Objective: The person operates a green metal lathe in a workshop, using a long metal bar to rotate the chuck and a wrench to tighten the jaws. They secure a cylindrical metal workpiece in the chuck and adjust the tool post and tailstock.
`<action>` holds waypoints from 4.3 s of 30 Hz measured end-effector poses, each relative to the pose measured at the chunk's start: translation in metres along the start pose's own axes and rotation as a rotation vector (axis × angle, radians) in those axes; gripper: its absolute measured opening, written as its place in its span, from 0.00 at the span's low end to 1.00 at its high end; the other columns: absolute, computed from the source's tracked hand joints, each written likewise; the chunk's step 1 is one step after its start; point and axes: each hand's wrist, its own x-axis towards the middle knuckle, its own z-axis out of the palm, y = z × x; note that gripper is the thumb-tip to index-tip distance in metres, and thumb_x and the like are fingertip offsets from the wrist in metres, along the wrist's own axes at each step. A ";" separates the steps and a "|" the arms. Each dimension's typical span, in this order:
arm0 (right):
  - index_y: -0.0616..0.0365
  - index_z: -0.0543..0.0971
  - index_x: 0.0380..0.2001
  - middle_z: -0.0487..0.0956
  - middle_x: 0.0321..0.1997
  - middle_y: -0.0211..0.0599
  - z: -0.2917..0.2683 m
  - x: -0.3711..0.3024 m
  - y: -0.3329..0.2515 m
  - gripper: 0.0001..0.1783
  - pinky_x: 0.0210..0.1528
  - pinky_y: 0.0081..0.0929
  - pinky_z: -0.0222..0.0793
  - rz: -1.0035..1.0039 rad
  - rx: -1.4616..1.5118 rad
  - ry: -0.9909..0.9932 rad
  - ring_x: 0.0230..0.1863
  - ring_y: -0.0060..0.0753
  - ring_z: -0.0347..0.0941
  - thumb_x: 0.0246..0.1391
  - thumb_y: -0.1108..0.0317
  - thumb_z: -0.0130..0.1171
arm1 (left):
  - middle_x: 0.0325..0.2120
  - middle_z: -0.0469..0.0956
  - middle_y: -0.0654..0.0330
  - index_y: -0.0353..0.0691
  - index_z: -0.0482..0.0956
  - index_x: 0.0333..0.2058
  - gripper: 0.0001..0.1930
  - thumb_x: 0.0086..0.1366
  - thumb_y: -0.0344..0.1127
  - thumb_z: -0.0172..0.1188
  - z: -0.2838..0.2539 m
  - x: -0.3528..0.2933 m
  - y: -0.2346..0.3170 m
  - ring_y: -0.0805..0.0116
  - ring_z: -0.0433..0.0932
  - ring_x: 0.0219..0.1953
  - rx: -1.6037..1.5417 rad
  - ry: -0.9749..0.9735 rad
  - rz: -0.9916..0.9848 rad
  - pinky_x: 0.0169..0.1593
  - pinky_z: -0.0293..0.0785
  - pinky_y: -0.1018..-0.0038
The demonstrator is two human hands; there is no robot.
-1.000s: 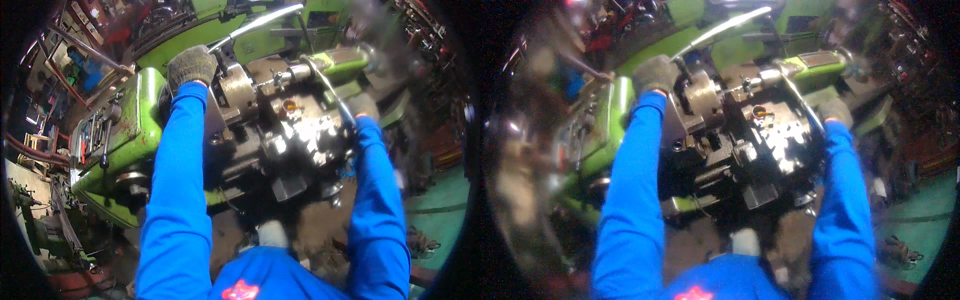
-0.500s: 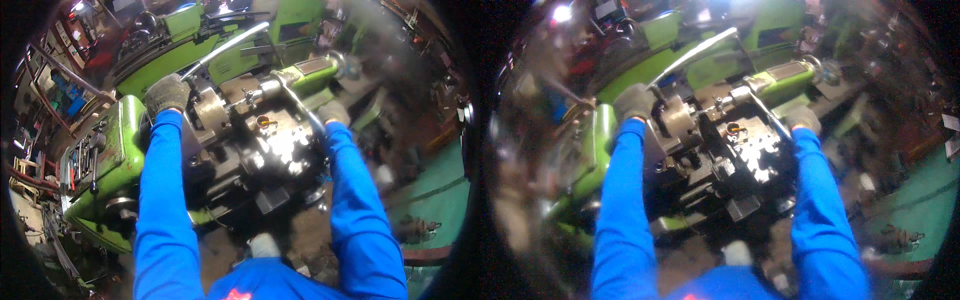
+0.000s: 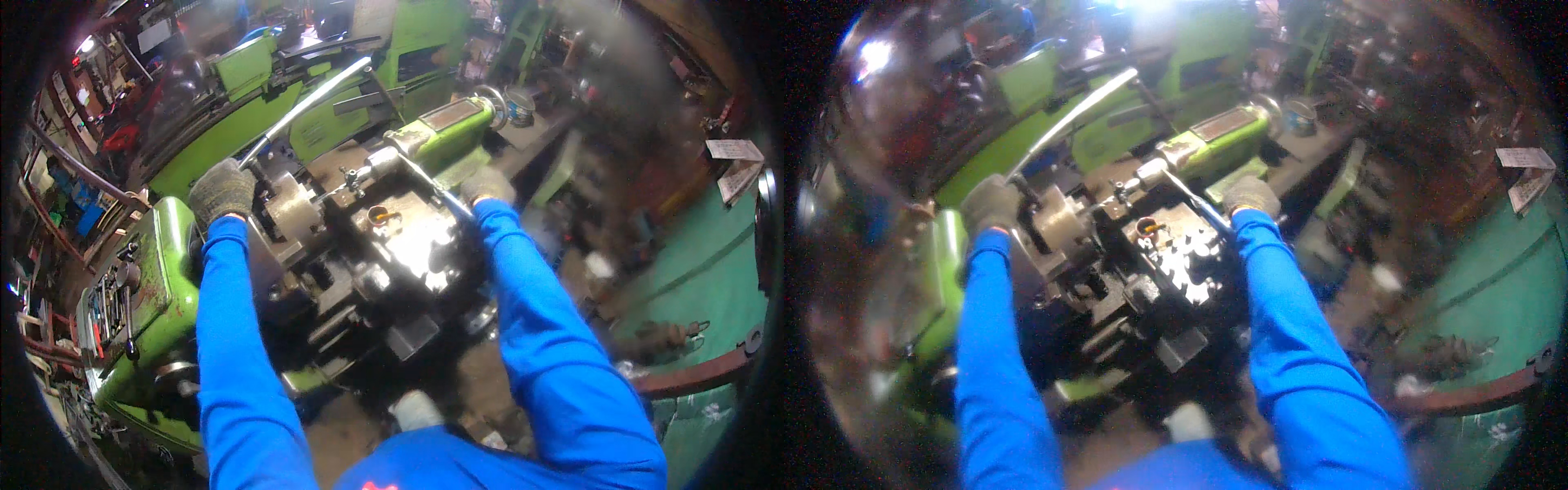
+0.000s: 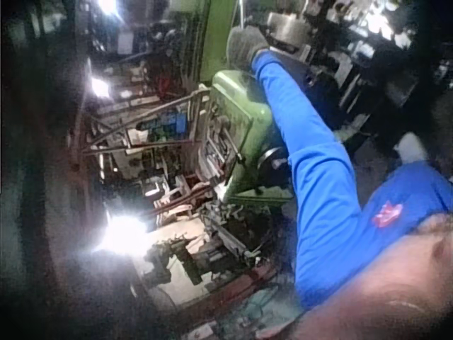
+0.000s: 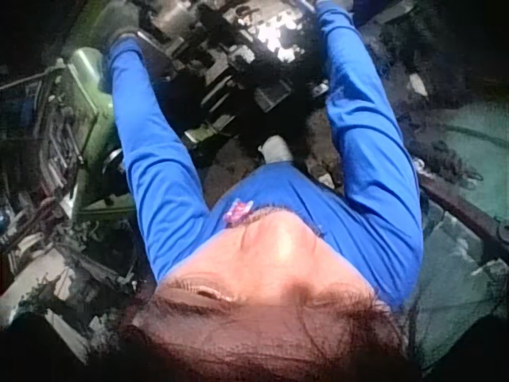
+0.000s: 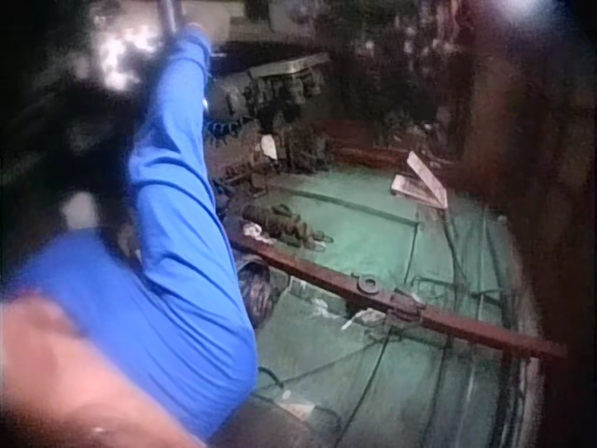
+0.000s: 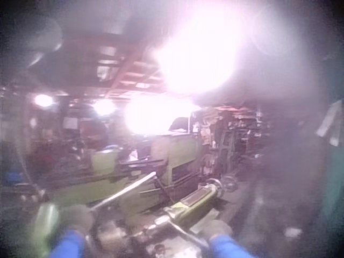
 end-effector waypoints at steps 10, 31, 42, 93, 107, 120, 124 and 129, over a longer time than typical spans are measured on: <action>0.54 0.86 0.58 0.82 0.66 0.46 -0.004 -0.001 0.002 0.22 0.66 0.48 0.77 -0.005 -0.004 -0.025 0.67 0.51 0.79 0.67 0.59 0.55 | 0.42 0.88 0.50 0.50 0.89 0.44 0.18 0.64 0.54 0.63 0.009 0.003 0.001 0.47 0.87 0.47 0.009 0.014 0.014 0.50 0.82 0.51; 0.54 0.87 0.56 0.81 0.66 0.51 -0.008 -0.011 -0.002 0.25 0.69 0.49 0.73 -0.060 0.079 -0.014 0.68 0.57 0.76 0.64 0.53 0.58 | 0.40 0.89 0.50 0.51 0.92 0.42 0.17 0.67 0.48 0.57 0.013 0.005 -0.002 0.47 0.89 0.45 0.015 0.022 0.006 0.49 0.83 0.47; 0.58 0.86 0.52 0.82 0.61 0.57 -0.004 -0.012 -0.002 0.26 0.64 0.54 0.73 -0.125 0.106 0.066 0.62 0.65 0.78 0.63 0.51 0.52 | 0.35 0.90 0.54 0.52 0.92 0.36 0.12 0.65 0.46 0.61 0.005 -0.003 -0.006 0.48 0.89 0.39 -0.056 0.059 0.036 0.45 0.83 0.49; 0.49 0.84 0.37 0.87 0.38 0.44 -0.044 0.117 -0.267 0.07 0.44 0.50 0.82 -1.279 -0.370 0.527 0.42 0.54 0.86 0.60 0.69 0.59 | 0.36 0.90 0.50 0.47 0.91 0.40 0.12 0.63 0.39 0.61 -0.009 0.014 -0.007 0.51 0.90 0.40 -0.134 -0.020 0.054 0.41 0.83 0.49; 0.52 0.86 0.39 0.86 0.40 0.48 -0.016 0.136 -0.309 0.10 0.50 0.51 0.79 -1.310 -0.313 0.447 0.46 0.57 0.83 0.54 0.70 0.60 | 0.30 0.89 0.51 0.48 0.91 0.31 0.10 0.57 0.45 0.68 0.004 0.019 -0.014 0.47 0.89 0.37 -0.292 -0.053 0.166 0.44 0.84 0.50; 0.47 0.86 0.45 0.86 0.47 0.43 0.002 0.072 -0.322 0.12 0.52 0.51 0.76 -1.410 -0.343 0.399 0.51 0.54 0.82 0.60 0.64 0.60 | 0.42 0.89 0.46 0.43 0.88 0.45 0.15 0.65 0.41 0.61 -0.002 0.020 -0.009 0.45 0.89 0.47 -0.372 -0.319 0.186 0.51 0.83 0.49; 0.51 0.86 0.43 0.86 0.46 0.47 -0.013 0.105 -0.319 0.11 0.53 0.51 0.78 -1.464 -0.334 0.345 0.51 0.57 0.82 0.59 0.66 0.59 | 0.43 0.89 0.48 0.45 0.89 0.47 0.17 0.64 0.46 0.63 -0.009 0.023 -0.016 0.45 0.88 0.48 -0.266 -0.322 0.223 0.52 0.83 0.49; 0.55 0.86 0.47 0.87 0.44 0.54 -0.039 0.196 -0.295 0.18 0.52 0.53 0.79 -1.439 -0.307 0.297 0.48 0.61 0.83 0.55 0.59 0.66 | 0.45 0.89 0.50 0.47 0.91 0.45 0.18 0.64 0.50 0.64 -0.030 0.011 -0.002 0.49 0.88 0.49 -0.160 -0.222 0.020 0.54 0.82 0.48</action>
